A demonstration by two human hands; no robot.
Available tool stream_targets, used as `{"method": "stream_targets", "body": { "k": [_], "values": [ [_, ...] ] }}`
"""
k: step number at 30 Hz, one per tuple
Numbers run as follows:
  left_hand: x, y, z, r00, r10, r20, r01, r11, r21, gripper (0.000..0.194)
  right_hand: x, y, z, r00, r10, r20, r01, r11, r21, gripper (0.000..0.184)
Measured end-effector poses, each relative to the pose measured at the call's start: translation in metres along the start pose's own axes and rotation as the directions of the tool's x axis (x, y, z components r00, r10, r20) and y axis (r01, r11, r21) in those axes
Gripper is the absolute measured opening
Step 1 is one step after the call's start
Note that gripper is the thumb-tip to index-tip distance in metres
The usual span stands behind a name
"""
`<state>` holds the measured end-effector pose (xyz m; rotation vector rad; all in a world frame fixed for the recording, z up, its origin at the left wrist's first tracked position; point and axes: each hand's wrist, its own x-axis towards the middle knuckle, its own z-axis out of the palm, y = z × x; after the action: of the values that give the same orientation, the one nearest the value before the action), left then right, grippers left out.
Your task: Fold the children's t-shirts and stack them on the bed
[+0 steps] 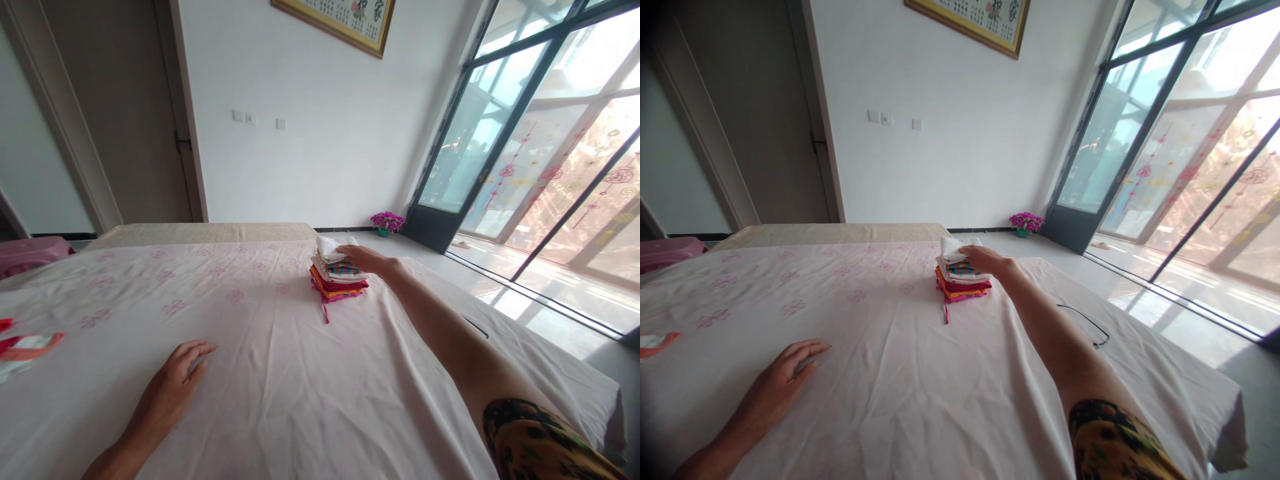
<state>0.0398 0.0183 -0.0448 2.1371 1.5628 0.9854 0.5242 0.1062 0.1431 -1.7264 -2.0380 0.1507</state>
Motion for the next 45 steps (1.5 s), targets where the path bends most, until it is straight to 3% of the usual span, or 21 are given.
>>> {"method": "stream_targets", "body": {
  "k": [4,8,13,16,22,29,34,36,40,43,45],
  "values": [
    [0.0,0.001,-0.001,1.0,0.006,-0.004,-0.006,1.0,-0.007,0.04,-0.002,0.0,0.008,0.995,-0.056,0.087,0.074,0.972,-0.223,0.057],
    [0.0,0.001,-0.001,1.0,0.005,0.001,-0.005,1.0,-0.005,0.04,0.001,-0.002,0.004,0.994,-0.078,0.071,0.102,0.875,-0.473,0.056],
    [0.0,0.0,0.0,1.0,0.012,0.014,-0.012,1.0,0.012,0.04,0.001,-0.001,-0.002,0.994,-0.108,0.033,0.106,0.788,-0.607,0.053],
    [0.0,-0.002,0.001,0.999,0.016,0.029,-0.016,1.0,0.012,0.041,-0.005,0.0,0.007,0.997,-0.042,0.064,0.072,0.783,-0.618,0.047],
    [0.001,-0.007,0.002,0.999,0.029,0.029,-0.029,0.999,0.019,0.041,-0.013,-0.007,0.024,0.999,0.032,-0.042,-0.051,0.8,-0.598,0.038],
    [0.001,-0.004,0.002,0.999,0.028,0.021,-0.029,0.999,0.028,0.04,-0.011,-0.019,0.03,0.985,0.159,-0.064,-0.167,0.805,-0.569,0.033],
    [0.001,-0.001,-0.001,0.999,0.013,0.033,-0.014,0.999,0.03,0.041,0.0,-0.013,0.022,0.982,0.157,0.102,-0.078,0.837,-0.541,0.054],
    [0.001,0.0,-0.001,0.999,0.01,0.039,-0.011,1.0,0.024,0.042,0.009,-0.01,0.014,0.977,0.154,0.15,-0.055,0.853,-0.519,0.054],
    [0.0,-0.001,-0.001,0.999,0.002,0.043,-0.002,1.0,0.018,0.042,0.03,-0.007,0.004,0.992,0.099,0.082,-0.048,0.878,-0.476,0.05],
    [0.0,0.0,-0.001,0.999,0.002,0.043,-0.003,1.0,0.016,0.041,0.042,-0.005,0.012,0.993,0.118,0.021,-0.094,0.875,-0.474,0.056],
    [0.0,0.0,0.0,0.999,0.008,0.037,-0.008,1.0,0.015,0.04,0.046,-0.003,0.022,0.99,0.125,0.068,-0.077,0.872,-0.483,0.056]
  ]
}}
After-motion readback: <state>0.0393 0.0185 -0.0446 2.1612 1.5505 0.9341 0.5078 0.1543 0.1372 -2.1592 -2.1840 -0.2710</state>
